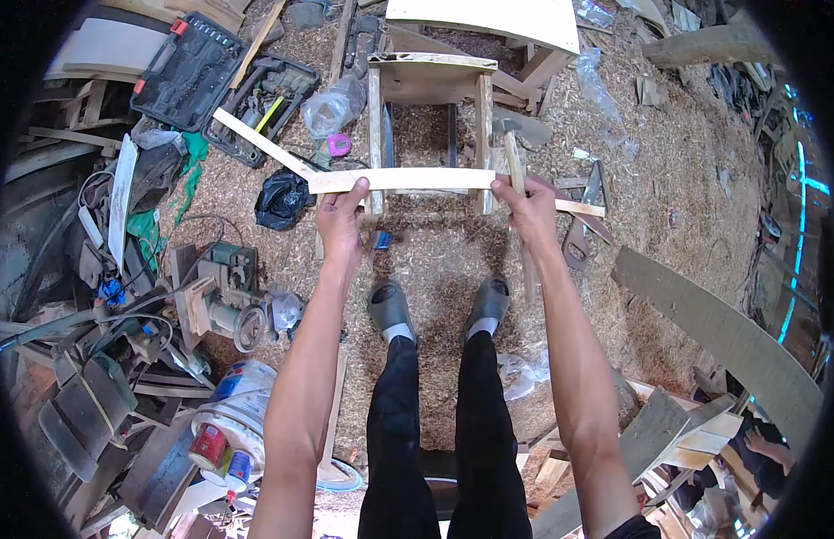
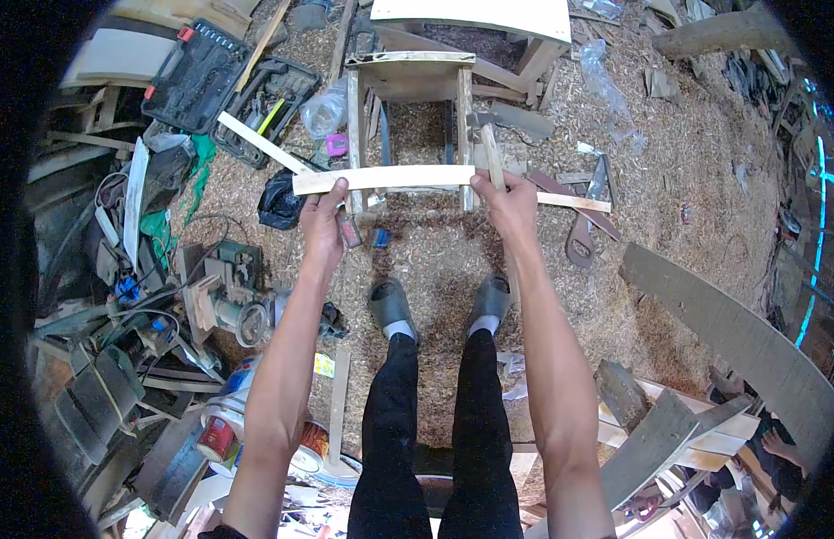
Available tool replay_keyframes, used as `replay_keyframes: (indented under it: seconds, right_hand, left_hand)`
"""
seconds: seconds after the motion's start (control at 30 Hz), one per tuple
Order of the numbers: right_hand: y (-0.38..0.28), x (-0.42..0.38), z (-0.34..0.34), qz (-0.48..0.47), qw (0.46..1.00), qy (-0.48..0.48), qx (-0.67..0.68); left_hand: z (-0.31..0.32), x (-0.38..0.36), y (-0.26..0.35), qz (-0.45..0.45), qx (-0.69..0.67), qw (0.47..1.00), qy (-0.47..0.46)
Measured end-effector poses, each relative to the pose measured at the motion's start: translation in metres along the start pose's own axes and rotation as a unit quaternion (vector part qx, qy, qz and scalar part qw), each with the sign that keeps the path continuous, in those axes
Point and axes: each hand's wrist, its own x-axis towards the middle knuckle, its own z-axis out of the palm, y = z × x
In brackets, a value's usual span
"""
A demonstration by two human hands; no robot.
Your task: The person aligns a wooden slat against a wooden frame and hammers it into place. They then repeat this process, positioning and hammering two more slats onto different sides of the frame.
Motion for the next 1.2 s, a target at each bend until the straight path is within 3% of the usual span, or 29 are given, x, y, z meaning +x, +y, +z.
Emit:
replay_keyframes:
  seconds: [0.07, 0.4, 0.47, 0.6, 0.67, 1.2]
  right_hand:
    - [0.001, 0.005, 0.002, -0.041, 0.999, 0.018, -0.009]
    - [0.000, 0.015, 0.003, -0.040, 0.999, 0.024, -0.009]
    - [0.000, 0.012, -0.002, -0.050, 0.998, 0.021, -0.035]
    - [-0.001, 0.009, -0.002, -0.018, 0.998, 0.011, -0.058]
    - [0.005, 0.011, 0.000, -0.051, 0.998, 0.011, -0.033]
    - [0.004, 0.004, -0.002, -0.053, 0.998, -0.008, -0.023]
  left_hand:
    - [0.003, -0.001, 0.002, 0.041, -0.024, 0.999, -0.015]
    - [-0.004, 0.010, 0.006, 0.031, 0.017, 0.999, -0.038]
    - [-0.008, 0.012, 0.004, -0.016, -0.007, 0.999, -0.042]
    - [-0.007, 0.007, 0.004, -0.006, -0.018, 0.999, -0.040]
    - [-0.008, 0.009, 0.003, -0.009, -0.015, 0.999, -0.040]
    - [-0.006, 0.004, 0.003, 0.016, -0.006, 0.998, -0.054]
